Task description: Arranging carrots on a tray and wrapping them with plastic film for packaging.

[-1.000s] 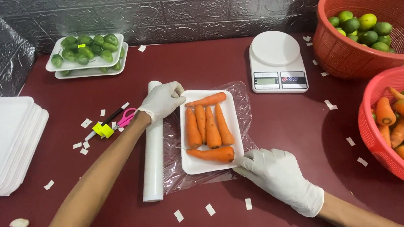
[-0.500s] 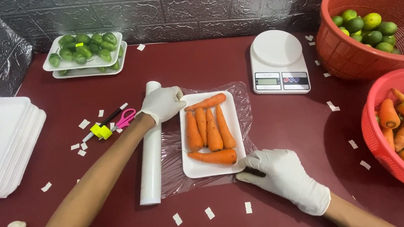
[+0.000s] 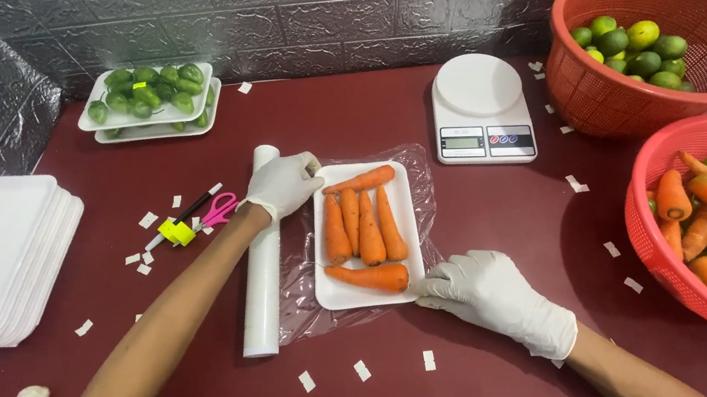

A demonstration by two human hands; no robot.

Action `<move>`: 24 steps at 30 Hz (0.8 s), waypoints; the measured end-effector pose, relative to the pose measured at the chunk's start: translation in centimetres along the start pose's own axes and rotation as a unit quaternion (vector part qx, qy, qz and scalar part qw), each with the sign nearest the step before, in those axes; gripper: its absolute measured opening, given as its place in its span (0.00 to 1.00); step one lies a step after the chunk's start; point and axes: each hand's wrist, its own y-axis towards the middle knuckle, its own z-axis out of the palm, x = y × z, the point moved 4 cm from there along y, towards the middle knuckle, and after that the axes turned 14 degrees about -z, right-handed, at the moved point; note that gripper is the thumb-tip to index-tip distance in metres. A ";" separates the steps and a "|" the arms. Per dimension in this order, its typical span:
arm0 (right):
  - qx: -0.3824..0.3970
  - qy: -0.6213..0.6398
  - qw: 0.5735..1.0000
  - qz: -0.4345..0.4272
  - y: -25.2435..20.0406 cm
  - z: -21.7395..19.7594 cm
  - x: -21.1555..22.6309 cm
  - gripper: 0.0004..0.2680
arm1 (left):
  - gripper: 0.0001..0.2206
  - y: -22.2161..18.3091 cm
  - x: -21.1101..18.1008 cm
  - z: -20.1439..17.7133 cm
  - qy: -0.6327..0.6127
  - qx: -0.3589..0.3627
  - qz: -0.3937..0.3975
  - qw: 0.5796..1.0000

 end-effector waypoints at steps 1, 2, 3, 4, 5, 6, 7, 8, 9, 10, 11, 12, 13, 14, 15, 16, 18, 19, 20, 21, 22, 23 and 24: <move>-0.002 0.012 1.000 0.013 0.0 -0.1 -0.1 0.07 | 0.08 0.1 0.0 0.1 0.003 -0.011 0.001 1.000; -0.004 0.025 0.999 0.027 0.0 -0.1 -0.2 0.07 | 0.08 0.1 0.1 0.3 0.005 -0.022 0.002 1.000; -0.003 0.027 0.999 0.027 0.1 -0.6 -0.2 0.07 | 0.08 0.3 0.5 0.5 0.006 -0.020 0.000 1.000; 0.037 0.040 0.995 0.078 0.1 -0.7 -0.5 0.07 | 0.11 0.4 0.8 0.7 0.011 -0.026 0.016 0.999; 0.077 0.052 0.988 0.127 0.1 -0.9 -0.9 0.09 | 0.15 0.6 1.0 0.8 0.016 -0.033 0.033 0.999; 0.077 0.053 0.987 0.128 -0.4 -0.8 -1.3 0.09 | 0.15 0.9 1.3 1.0 0.017 -0.032 0.032 0.999; 0.084 0.053 0.987 0.126 -0.8 -0.8 -1.8 0.11 | 0.15 1.2 1.4 1.2 0.024 -0.038 0.035 0.998; 0.092 0.053 0.987 0.125 -1.3 -0.8 -2.3 0.14 | 0.15 1.6 1.5 1.4 0.032 -0.045 0.038 0.998; 0.093 0.053 0.986 0.125 -1.4 -0.9 -2.5 0.14 | 0.15 1.4 1.3 1.1 0.031 -0.045 0.038 0.998; 0.103 0.073 0.986 0.107 -1.4 -1.0 -2.5 0.10 | 0.16 1.2 1.1 0.9 0.023 -0.035 0.037 0.998; 0.112 0.093 0.985 0.090 -1.3 -1.0 -2.5 0.07 | 0.16 1.1 0.9 0.6 0.016 -0.025 0.036 0.999; 0.112 0.095 0.985 0.090 -1.2 -1.2 -2.4 0.07 | 0.16 1.0 1.0 0.5 0.016 -0.024 0.035 0.999; 0.119 0.104 0.984 0.085 -1.1 -1.4 -2.3 0.06 | 0.16 1.0 1.0 0.5 0.019 -0.022 0.028 0.999; 0.126 0.113 0.982 0.081 -1.0 -1.6 -2.2 0.05 | 0.17 1.1 0.9 0.4 0.023 -0.020 0.022 0.999; 0.125 0.113 0.982 0.082 -0.8 -1.8 -2.2 0.05 | 0.17 1.3 1.0 0.5 0.023 -0.019 0.022 0.999; 0.137 0.119 0.980 0.086 -0.7 -1.8 -2.1 0.04 | 0.17 1.5 1.2 0.7 0.036 -0.022 0.017 0.999; 0.149 0.126 0.976 0.092 -0.7 -2.1 -2.1 0.04 | 0.17 1.7 1.3 0.9 0.050 -0.024 0.013 0.998; 0.161 0.135 0.972 0.100 -0.8 -2.2 -2.1 0.03 | 0.16 1.7 1.3 0.9 0.051 -0.026 0.013 0.998; 0.173 0.145 0.968 0.108 -0.8 -2.3 -2.2 0.03 | 0.16 1.7 1.3 0.8 0.051 -0.027 0.012 0.998; 0.172 0.144 0.969 0.107 -1.1 -1.9 -2.5 0.03 | 0.16 1.6 1.2 0.6 0.051 -0.028 0.012 0.998; 0.176 0.151 0.967 0.108 -1.5 -1.4 -2.9 0.02 | 0.17 1.5 1.1 0.5 0.042 -0.022 0.013 0.999; 0.181 0.159 0.964 0.110 -2.0 -1.0 -3.2 0.02 | 0.17 1.4 1.0 0.4 0.034 -0.014 0.014 0.999; 0.181 0.158 0.964 0.109 -1.7 -1.2 -3.1 0.02 | 0.17 1.2 1.0 0.4 0.033 -0.014 0.014 0.999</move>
